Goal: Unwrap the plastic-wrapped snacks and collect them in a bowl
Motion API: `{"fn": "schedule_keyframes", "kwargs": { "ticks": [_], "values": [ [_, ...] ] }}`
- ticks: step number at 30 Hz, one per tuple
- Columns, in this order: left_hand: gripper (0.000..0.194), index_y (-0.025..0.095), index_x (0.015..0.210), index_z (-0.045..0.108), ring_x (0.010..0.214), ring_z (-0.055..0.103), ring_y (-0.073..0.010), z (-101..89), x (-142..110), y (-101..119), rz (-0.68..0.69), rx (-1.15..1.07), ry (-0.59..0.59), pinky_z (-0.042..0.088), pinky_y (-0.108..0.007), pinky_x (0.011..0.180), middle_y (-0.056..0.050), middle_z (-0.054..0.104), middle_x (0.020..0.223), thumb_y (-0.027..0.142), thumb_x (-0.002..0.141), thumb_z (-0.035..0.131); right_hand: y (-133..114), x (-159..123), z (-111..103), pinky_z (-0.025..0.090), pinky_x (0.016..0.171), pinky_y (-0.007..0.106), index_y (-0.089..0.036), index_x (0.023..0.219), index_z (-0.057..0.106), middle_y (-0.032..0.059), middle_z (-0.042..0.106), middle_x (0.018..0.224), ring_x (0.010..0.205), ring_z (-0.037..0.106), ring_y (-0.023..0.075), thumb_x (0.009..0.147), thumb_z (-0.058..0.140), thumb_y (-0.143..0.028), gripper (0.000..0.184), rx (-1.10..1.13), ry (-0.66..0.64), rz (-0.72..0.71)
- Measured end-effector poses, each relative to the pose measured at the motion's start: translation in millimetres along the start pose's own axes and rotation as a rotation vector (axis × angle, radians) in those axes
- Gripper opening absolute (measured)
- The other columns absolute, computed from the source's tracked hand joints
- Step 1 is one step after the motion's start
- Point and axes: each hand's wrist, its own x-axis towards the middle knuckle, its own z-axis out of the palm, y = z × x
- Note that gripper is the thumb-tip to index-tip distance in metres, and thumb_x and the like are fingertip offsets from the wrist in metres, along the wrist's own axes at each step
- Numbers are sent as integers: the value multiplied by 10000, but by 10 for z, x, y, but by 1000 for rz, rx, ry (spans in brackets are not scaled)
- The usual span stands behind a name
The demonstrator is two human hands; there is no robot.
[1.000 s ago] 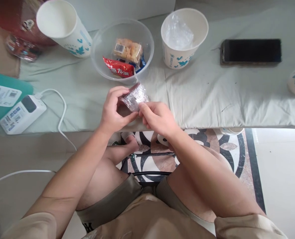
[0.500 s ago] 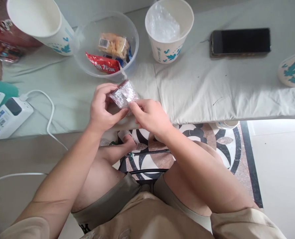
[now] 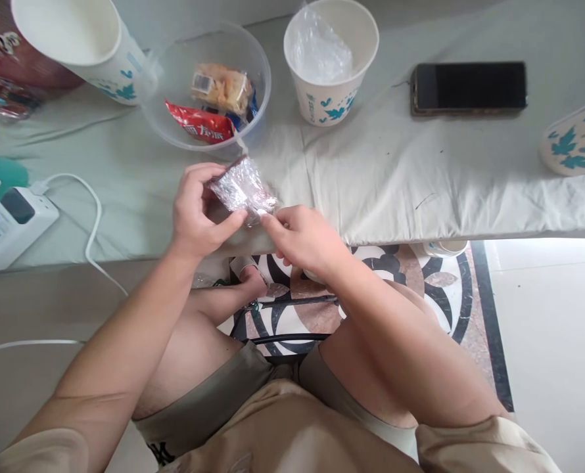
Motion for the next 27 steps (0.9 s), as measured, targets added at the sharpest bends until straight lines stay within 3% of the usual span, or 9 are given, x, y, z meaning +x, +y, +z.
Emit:
{"fn": "schedule_keyframes", "kwargs": {
  "ticks": [9,18,21,25,27],
  "values": [
    [607,269,1242,563,1208,634,-335,-4,-17,-27,12,78,17,532,-488,1052,-110,642,1261,525,741,789,-35,-56,-56,440,478,238,-196,642,522,13,643,536,426,605,115,1010,495,-402,422,-77,-40,77],
    [485,254,1193,572,1025,691,-283,11,-60,-71,-88,181,83,575,-440,913,-71,686,1121,535,822,705,-108,-121,-116,414,536,257,-205,654,503,-1,634,524,475,599,121,981,488,-436,400,-275,-74,146],
    [527,261,1254,553,1100,673,-301,3,-63,-86,-74,182,70,554,-464,973,-89,679,1186,581,851,671,-90,-99,-165,381,538,271,-211,693,541,-8,617,529,491,561,128,966,508,-460,371,-257,32,105],
    [585,301,1369,505,1270,594,-334,-1,-44,-87,80,156,91,495,-511,1080,-125,599,1352,615,888,615,-38,-21,-226,359,560,285,-220,882,623,-9,637,605,553,549,149,950,522,-434,246,-224,288,22],
    [534,310,1350,536,1299,573,-343,3,-35,-87,146,146,102,462,-535,1121,-127,583,1361,606,908,589,-16,1,-256,360,581,292,-214,866,628,5,641,628,593,557,160,942,524,-418,242,-265,314,11]
  ]
}}
